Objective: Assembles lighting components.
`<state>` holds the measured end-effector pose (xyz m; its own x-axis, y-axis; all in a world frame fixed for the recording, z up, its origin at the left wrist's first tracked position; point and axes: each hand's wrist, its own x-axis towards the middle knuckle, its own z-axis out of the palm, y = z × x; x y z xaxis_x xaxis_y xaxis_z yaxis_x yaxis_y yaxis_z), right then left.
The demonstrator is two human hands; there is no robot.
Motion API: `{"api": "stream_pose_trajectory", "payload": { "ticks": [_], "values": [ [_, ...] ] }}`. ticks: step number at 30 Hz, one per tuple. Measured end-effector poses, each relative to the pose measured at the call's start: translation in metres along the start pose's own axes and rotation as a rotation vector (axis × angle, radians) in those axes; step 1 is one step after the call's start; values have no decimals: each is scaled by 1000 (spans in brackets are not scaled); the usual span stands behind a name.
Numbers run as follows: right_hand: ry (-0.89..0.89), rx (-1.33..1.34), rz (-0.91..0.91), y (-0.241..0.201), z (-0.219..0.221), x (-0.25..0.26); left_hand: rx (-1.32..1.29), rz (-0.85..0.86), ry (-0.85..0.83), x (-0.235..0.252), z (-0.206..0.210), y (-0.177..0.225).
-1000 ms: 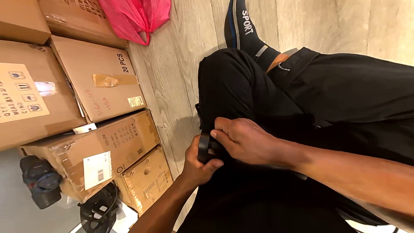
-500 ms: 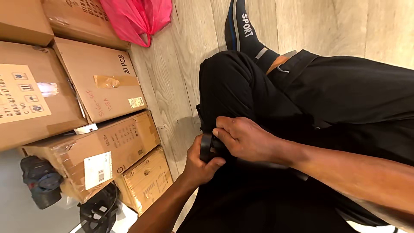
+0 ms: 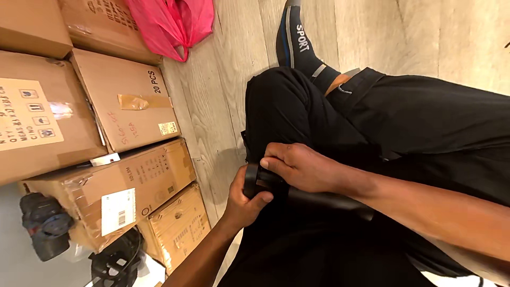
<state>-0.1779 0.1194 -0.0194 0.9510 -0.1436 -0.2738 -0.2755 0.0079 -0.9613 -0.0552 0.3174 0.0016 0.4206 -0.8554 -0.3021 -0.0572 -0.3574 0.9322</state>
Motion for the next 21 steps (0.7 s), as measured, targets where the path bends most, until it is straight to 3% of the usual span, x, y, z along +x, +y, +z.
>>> {"api": "stream_pose_trajectory", "payload": {
  "ticks": [4, 9, 14, 21],
  "values": [
    [-145, 184, 28, 0, -3, -4, -58, -114, 15, -6, -2, 3],
    [-95, 251, 64, -2, -1, -2, -129, -22, -55, -6, -2, -3],
    [-41, 85, -36, -2, -1, 0, -130, 3, -78, -5, -1, -4],
    [20, 49, -31, -5, 3, 2, -134, -11, -77, -4, 1, -3]
  ]
}}
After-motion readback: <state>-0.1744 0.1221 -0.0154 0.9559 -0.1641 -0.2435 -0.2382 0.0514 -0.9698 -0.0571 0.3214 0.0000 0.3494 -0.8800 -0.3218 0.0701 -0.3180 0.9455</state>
